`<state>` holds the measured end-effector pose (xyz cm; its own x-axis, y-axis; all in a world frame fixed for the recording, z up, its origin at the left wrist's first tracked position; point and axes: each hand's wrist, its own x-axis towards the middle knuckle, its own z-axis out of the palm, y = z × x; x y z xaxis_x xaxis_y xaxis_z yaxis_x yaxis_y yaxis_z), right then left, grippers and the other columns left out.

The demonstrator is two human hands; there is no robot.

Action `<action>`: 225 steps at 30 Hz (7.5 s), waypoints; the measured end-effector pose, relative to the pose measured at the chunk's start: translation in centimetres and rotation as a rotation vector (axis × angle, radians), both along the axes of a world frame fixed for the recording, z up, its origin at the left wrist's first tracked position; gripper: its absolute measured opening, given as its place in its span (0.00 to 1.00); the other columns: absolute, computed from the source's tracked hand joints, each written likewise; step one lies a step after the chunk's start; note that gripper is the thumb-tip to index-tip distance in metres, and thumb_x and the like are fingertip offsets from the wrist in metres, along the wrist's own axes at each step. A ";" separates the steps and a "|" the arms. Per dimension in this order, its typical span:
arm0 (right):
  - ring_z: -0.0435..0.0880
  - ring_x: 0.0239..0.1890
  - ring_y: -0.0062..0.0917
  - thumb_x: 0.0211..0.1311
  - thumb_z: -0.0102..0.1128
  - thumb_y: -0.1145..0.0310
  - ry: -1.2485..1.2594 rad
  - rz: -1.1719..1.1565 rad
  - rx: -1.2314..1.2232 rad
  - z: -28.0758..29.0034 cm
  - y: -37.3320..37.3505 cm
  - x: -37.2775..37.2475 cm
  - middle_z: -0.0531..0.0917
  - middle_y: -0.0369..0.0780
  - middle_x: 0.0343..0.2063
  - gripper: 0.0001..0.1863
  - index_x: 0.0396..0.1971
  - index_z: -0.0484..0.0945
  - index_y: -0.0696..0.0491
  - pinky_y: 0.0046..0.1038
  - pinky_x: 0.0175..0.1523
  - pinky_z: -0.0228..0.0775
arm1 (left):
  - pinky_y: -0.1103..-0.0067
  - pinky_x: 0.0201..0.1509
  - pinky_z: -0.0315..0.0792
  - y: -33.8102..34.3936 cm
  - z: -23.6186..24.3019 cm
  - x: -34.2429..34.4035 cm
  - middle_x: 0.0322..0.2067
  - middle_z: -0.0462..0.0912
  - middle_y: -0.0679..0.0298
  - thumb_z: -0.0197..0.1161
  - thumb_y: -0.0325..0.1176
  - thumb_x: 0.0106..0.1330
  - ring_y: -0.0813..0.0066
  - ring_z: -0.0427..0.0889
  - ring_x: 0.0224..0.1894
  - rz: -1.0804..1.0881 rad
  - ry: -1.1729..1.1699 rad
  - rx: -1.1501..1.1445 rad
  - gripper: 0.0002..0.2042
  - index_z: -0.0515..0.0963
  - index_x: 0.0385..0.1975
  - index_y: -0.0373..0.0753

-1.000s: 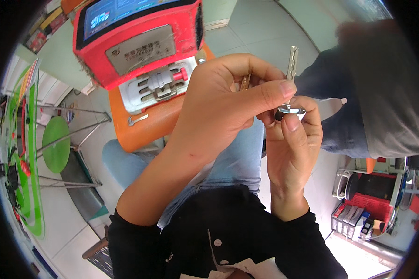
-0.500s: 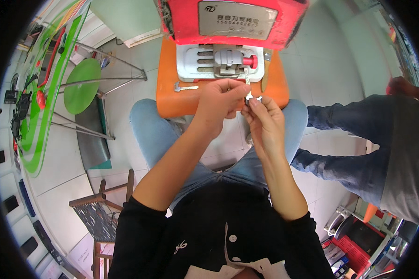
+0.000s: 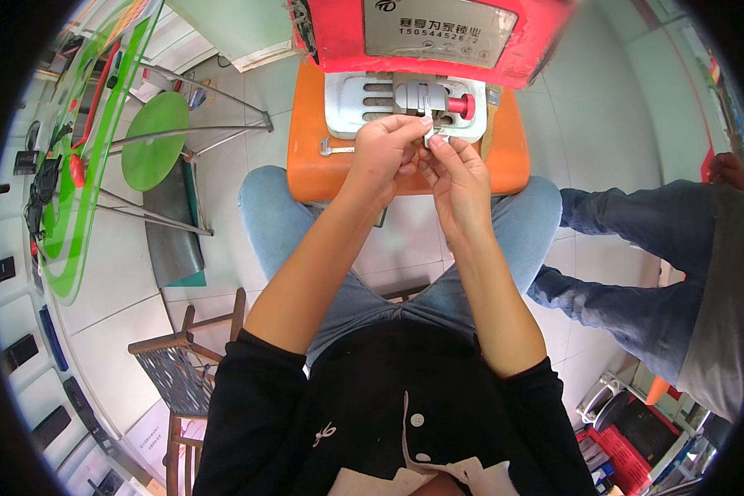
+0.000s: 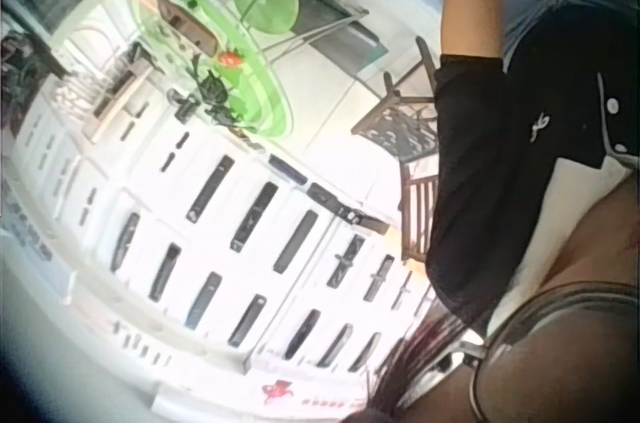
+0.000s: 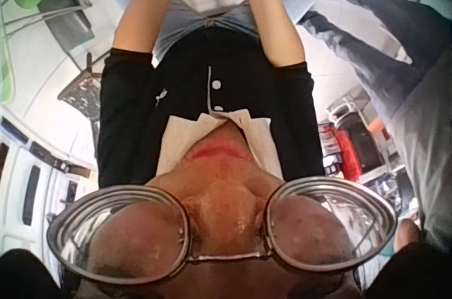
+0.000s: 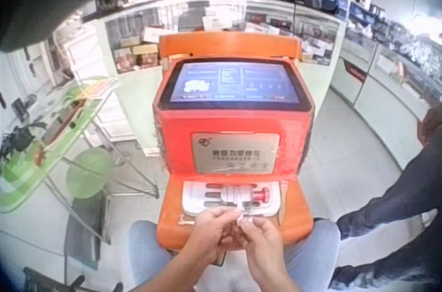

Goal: The person inspects two metal keys, aligns them, and places one into a red key-cutting machine. They operate the machine's touchscreen and clamp to cut the key, then remove the finished key and inspect it.

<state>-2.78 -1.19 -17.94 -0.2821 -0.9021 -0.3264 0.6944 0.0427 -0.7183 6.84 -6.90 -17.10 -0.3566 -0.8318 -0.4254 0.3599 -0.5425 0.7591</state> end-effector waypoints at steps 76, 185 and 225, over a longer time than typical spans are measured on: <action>0.72 0.21 0.22 0.65 0.46 0.62 0.862 -0.121 -0.649 12.9 4.3 -1.2 0.74 0.41 0.20 0.26 0.57 0.57 0.62 0.21 0.26 0.64 | 0.88 0.14 0.48 -0.2 -0.3 -0.2 0.15 0.65 0.74 0.64 0.38 0.56 0.90 0.55 0.12 0.024 -0.106 0.049 0.11 0.72 0.18 0.41; 0.80 0.22 0.36 0.51 0.60 0.61 1.992 0.517 -0.157 -4.3 -3.5 7.4 0.80 0.42 0.18 0.13 0.33 0.75 0.53 0.32 0.26 0.71 | 0.80 0.41 0.72 4.7 -3.5 14.0 0.47 0.74 0.55 0.43 0.26 0.66 0.77 0.75 0.37 0.472 -0.153 -0.063 0.15 0.63 0.52 0.35; 0.82 0.37 0.29 0.51 0.55 0.83 1.181 -0.013 -0.439 3.4 6.0 -1.2 0.79 0.49 0.40 0.16 0.41 0.66 0.59 0.24 0.40 0.73 | 0.72 0.38 0.67 -0.9 -3.8 8.3 0.28 0.78 0.61 0.57 0.30 0.58 0.67 0.74 0.31 0.295 -1.157 -0.689 0.07 0.76 0.33 0.36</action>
<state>-3.97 4.84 -14.50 -0.2064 -0.8656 0.4562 -0.3815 -0.3581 -0.8521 15.19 -7.83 -20.93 0.1394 -0.9758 0.1684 -0.6196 0.0468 0.7836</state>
